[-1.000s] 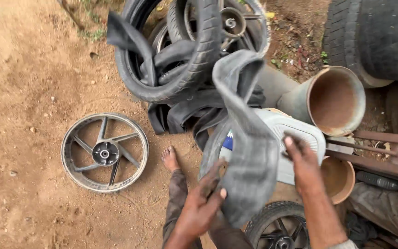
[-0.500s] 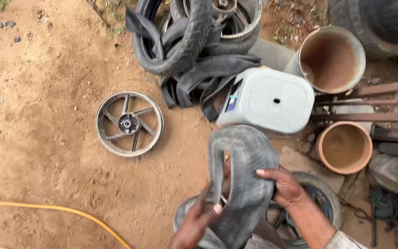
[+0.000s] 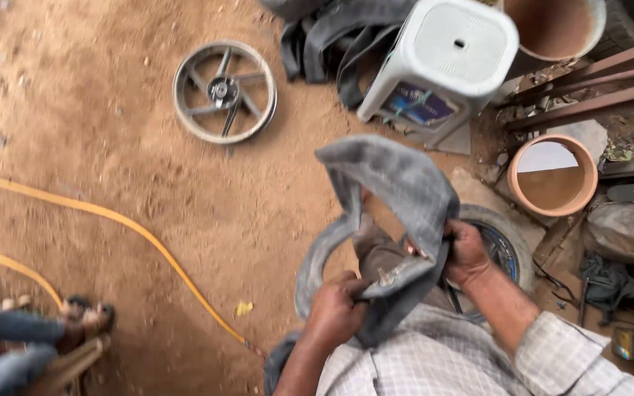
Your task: Repairing a punctured motorcycle tire by inserting an inner tube and remounting the tire on the rim.
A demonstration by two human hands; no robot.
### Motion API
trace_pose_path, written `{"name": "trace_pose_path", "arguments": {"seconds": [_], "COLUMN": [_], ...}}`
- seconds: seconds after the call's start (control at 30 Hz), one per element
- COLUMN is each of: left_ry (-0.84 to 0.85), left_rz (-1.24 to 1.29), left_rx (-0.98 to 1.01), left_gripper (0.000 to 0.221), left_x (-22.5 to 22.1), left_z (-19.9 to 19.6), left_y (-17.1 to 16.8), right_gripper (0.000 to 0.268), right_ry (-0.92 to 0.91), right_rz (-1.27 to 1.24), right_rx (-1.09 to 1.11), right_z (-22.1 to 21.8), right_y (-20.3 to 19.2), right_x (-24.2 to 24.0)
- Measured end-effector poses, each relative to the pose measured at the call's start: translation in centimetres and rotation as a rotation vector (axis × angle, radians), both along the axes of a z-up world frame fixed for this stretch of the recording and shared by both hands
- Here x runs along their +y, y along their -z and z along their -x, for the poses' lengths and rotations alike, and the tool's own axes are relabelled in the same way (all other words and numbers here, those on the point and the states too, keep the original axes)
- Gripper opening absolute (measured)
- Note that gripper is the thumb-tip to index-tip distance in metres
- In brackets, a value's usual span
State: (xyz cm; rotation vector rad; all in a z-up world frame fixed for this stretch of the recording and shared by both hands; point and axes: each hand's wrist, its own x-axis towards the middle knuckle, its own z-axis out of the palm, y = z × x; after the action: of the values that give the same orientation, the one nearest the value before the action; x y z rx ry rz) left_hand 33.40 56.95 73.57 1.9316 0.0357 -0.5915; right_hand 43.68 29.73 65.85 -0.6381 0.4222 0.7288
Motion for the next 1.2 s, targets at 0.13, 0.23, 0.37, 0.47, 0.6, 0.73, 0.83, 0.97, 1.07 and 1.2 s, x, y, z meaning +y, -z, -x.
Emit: {"name": "trace_pose_path", "arguments": {"seconds": [0.13, 0.23, 0.37, 0.47, 0.6, 0.73, 0.83, 0.97, 1.07, 1.2], "left_ry": [-0.112, -0.117, -0.146, -0.176, -0.463, -0.556, -0.584, -0.567, -0.545, -0.435], "left_rz": [-0.232, -0.341, -0.421, -0.384, -0.188, -0.157, -0.214, -0.215, -0.262, -0.497], "left_rx": [-0.262, -0.441, -0.572, -0.485, -0.225, -0.019, 0.039, -0.148, -0.417, -0.650], "left_gripper": [0.045, 0.045, 0.048, 0.045, 0.030, 0.032, 0.032, 0.024, 0.018, 0.020], "left_x": [-1.8, -2.8, -4.5, -5.8, -7.0, -7.7, -9.3, -13.6, -20.3, -32.2], "left_z": [10.5, 16.6, 20.8, 24.5, 28.3, 29.7, 28.1, 26.8, 28.9, 34.5], "left_y": [-5.8, -8.8, -10.5, -10.7, -10.1, -7.8, -6.9, -10.4, -17.1, -22.1], "right_gripper": [0.040, 0.039, 0.043, 0.046, 0.034, 0.028, 0.025, 0.022, 0.026, 0.043], "right_ry": [-0.099, -0.026, 0.006, 0.051, -0.094, -0.201, -0.305, -0.376, -0.372, -0.347], "right_rz": [-0.138, -0.085, -0.027, 0.106, 0.344, 0.378, 0.420, 0.374, 0.297, 0.203], "right_rx": [-0.113, -0.080, -0.115, 0.048, 0.162, 0.164, 0.088, -0.110, -0.281, -0.457], "right_z": [7.9, 13.2, 17.2, 20.7, 23.3, 25.2, 23.4, 21.4, 22.4, 26.5], "right_y": [-7.3, -10.0, -14.5, -13.8, -12.1, -7.7, -8.1, -12.9, -17.2, -23.8], "right_x": [1.6, 1.1, -0.6, -4.3, -7.0, -8.7, -10.1, -14.2, -20.4, -30.9]}}
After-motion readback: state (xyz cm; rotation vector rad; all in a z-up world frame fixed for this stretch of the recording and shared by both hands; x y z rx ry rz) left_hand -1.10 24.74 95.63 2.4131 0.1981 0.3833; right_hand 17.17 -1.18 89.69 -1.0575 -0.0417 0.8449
